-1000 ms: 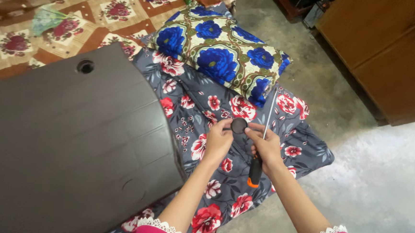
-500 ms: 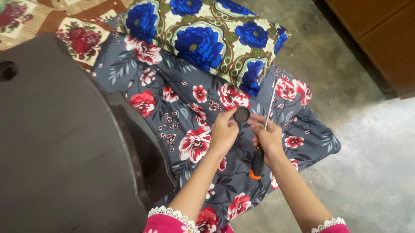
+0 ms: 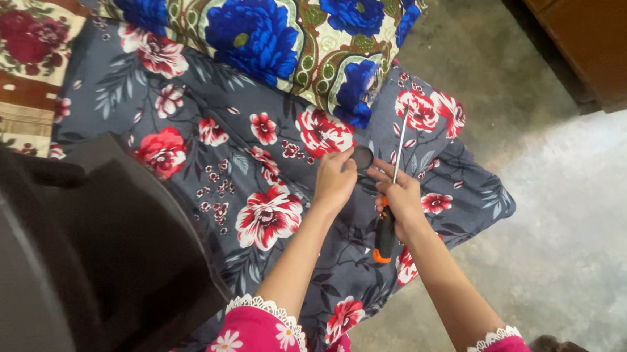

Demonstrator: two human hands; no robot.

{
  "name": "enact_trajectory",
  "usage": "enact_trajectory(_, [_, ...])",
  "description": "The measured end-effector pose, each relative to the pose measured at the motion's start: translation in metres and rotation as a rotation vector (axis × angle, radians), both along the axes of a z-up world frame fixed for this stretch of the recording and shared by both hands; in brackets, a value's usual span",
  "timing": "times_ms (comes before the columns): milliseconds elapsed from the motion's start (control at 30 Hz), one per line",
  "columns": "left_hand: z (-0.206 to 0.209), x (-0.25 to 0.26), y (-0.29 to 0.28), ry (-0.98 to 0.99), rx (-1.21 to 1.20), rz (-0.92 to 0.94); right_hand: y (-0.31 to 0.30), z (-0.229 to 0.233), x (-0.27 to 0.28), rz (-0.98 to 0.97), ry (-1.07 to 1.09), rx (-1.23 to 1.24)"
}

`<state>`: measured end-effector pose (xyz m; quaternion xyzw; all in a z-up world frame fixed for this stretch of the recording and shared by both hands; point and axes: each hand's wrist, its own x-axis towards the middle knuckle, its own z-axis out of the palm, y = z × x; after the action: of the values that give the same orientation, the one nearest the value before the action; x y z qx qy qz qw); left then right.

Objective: The person pries round plastic caps out of the holes in the underside of a plastic table top using a screwdriver, collecting the caps on the bed. The person then flips the table over and works the legs to reattach them to the top.

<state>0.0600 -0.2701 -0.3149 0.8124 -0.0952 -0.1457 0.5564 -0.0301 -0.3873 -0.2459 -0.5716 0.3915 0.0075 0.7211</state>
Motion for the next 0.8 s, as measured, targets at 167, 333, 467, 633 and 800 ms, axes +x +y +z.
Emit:
enact_trajectory(167, [-0.031, 0.008, -0.022, 0.064, 0.029, -0.051, -0.020, -0.030, 0.002, -0.036, 0.015, 0.054])
enact_trajectory(333, [-0.057, 0.011, -0.033, 0.128, 0.035, -0.059, -0.032, -0.055, 0.004, -0.043, 0.020, 0.063])
enact_trajectory(467, [-0.068, 0.006, -0.034, 0.128, 0.015, -0.052, -0.035, -0.063, 0.003, -0.057, 0.050, 0.080])
enact_trajectory(633, [-0.064, 0.002, -0.030, 0.180, 0.054, -0.048, -0.032, -0.063, -0.002, -0.076, 0.009, 0.081])
enact_trajectory(800, [-0.041, 0.000, -0.027, 0.146, 0.061, -0.028, -0.027, -0.042, -0.006, -0.083, 0.014, 0.101])
